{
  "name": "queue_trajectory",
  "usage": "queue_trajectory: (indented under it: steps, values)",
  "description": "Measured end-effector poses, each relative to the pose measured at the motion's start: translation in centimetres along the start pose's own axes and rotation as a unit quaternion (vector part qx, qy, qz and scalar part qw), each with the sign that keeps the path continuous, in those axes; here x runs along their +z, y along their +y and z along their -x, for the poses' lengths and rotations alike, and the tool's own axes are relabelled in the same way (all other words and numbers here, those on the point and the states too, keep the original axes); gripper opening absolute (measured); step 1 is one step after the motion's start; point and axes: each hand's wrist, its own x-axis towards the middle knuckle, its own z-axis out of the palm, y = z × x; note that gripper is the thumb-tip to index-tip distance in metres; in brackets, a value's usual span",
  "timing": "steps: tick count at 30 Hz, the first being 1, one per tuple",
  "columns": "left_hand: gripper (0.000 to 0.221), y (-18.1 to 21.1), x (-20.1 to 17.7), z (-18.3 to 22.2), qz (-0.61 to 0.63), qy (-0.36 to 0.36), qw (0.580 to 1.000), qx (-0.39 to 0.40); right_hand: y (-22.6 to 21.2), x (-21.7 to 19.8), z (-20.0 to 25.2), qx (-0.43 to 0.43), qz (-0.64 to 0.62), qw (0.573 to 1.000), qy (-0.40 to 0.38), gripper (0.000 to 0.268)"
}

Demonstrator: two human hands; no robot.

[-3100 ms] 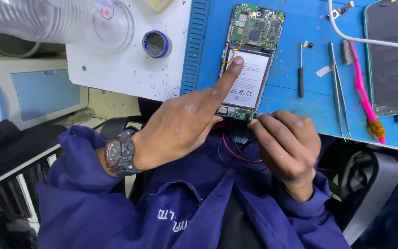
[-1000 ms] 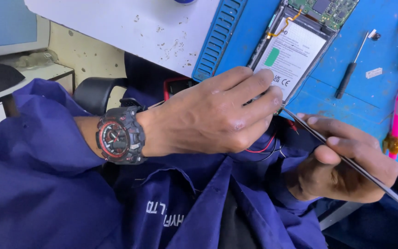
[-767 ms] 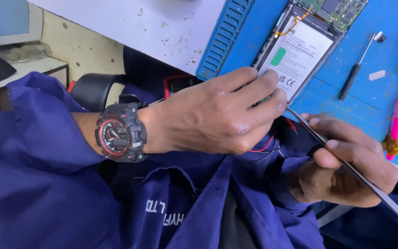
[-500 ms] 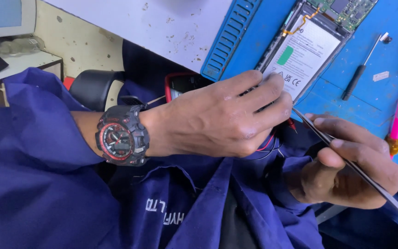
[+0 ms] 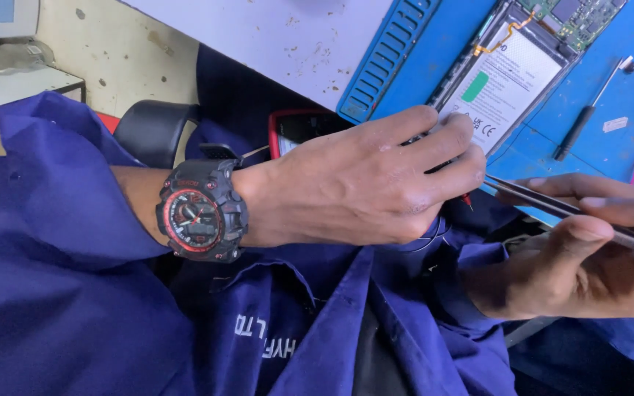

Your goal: Reassembling a smartphone by connecting internal ribbon cables and the motherboard to the chassis.

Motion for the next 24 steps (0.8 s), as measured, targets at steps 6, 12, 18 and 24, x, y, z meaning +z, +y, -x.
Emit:
queue_trajectory:
  steps: [6, 12, 18, 24]
  values:
    - [0.02, 0.0, 0.0, 0.2, -0.003, -0.002, 1.0, -0.002, 0.6, 0.5, -0.7, 0.001, -0.039, 0.999, -0.005, 0.049]
    - [0.017, -0.1, 0.0, 0.2, 0.012, 0.004, 1.0, -0.006, 2.9, -2.3, -0.2, 0.052, -0.095, 0.994, -0.027, 0.041]
    - [0.019, 0.0, 0.1, 0.2, 0.009, 0.008, 1.0, -0.011, 1.7, -3.3, -0.2, -0.005, -0.078, 0.991, -0.105, 0.027]
    - [0.017, -0.1, 0.1, 0.2, 0.011, 0.009, 1.0, -0.016, 1.6, -2.3, -0.1, -0.066, -0.107, 0.984, -0.129, 0.026]
